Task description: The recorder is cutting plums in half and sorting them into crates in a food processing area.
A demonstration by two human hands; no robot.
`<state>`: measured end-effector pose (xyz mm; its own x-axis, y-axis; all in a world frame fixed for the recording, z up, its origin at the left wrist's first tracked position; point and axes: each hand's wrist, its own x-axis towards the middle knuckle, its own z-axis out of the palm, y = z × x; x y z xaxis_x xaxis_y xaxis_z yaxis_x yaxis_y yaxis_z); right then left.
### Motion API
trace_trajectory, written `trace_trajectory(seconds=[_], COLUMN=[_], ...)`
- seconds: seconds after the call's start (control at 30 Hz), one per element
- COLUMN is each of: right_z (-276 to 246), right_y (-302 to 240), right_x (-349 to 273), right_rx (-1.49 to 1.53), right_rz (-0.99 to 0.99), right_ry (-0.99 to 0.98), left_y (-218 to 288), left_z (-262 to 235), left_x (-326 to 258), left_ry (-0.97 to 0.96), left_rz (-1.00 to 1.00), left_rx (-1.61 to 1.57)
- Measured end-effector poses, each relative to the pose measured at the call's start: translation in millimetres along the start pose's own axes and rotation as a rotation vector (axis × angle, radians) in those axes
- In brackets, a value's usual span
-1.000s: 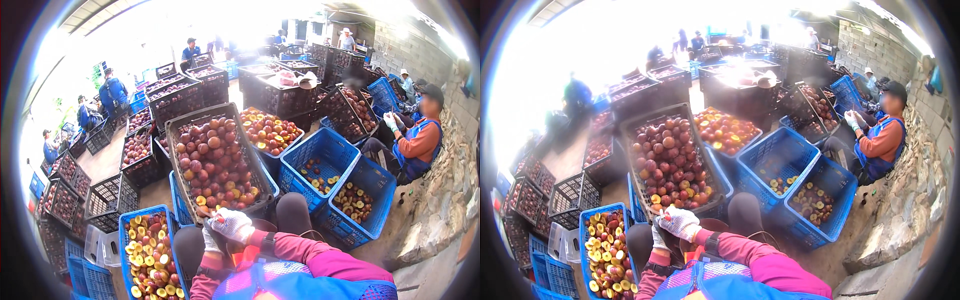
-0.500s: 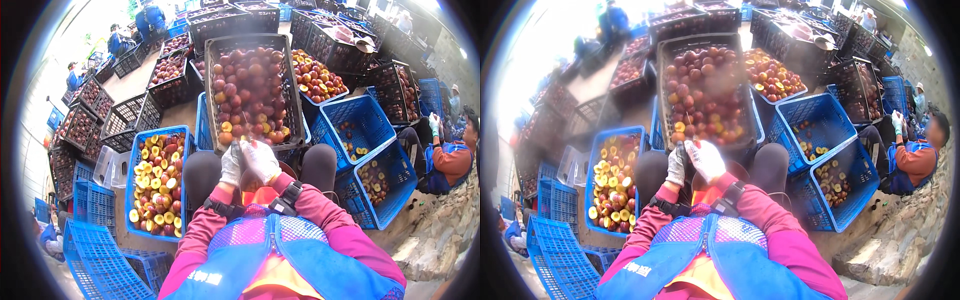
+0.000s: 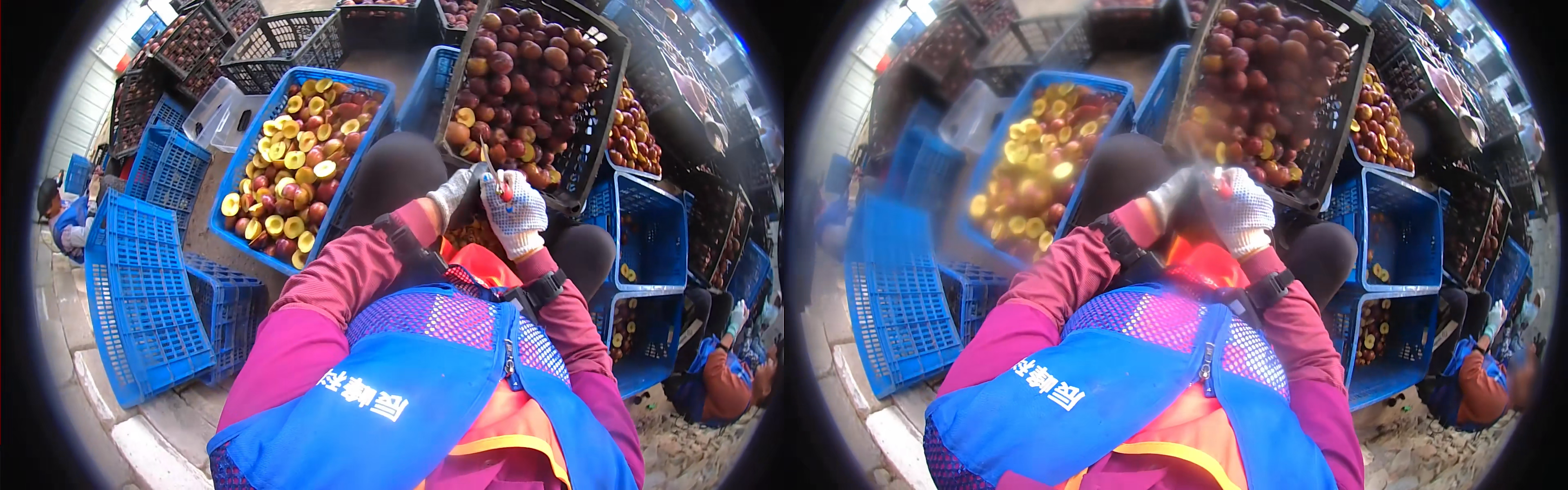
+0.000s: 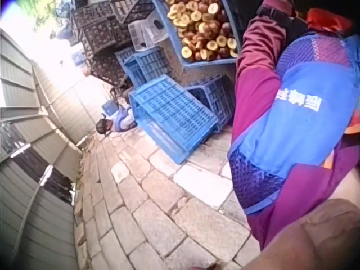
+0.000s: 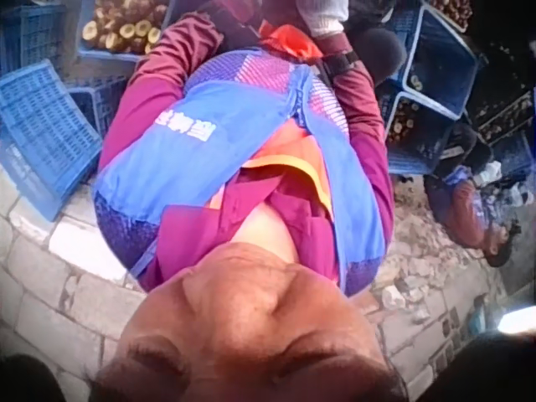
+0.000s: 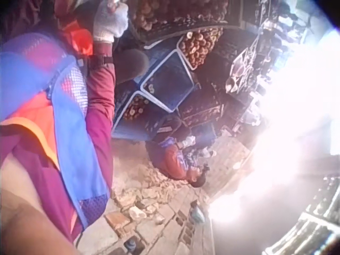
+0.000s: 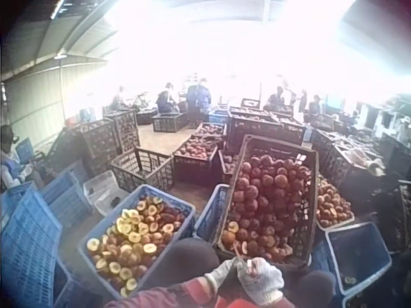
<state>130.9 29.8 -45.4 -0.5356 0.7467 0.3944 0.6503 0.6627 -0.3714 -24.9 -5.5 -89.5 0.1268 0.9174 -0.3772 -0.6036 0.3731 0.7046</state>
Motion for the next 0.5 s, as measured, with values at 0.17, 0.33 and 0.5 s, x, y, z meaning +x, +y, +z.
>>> trace_trajectory(seconds=[0.17, 0.33, 0.5], right_z=[-16.1, -49.5, -88.4], right_y=[-17.9, 5.8, 23.8], right_x=[10.7, 24.9, 44.2], right_rx=[0.037, 0.168, 1.186], right_rz=[-0.110, -0.234, 0.430], right_ry=[-0.020, -0.061, -0.221], left_y=[-16.1, 16.0, 50.1], left_z=[-28.1, 8.7, 48.5], left_x=[14.4, -14.7, -45.4], left_ry=[-0.198, -0.343, -0.306], left_rz=[0.282, 0.375, 0.706], left_rx=[0.480, 0.598, 0.722])
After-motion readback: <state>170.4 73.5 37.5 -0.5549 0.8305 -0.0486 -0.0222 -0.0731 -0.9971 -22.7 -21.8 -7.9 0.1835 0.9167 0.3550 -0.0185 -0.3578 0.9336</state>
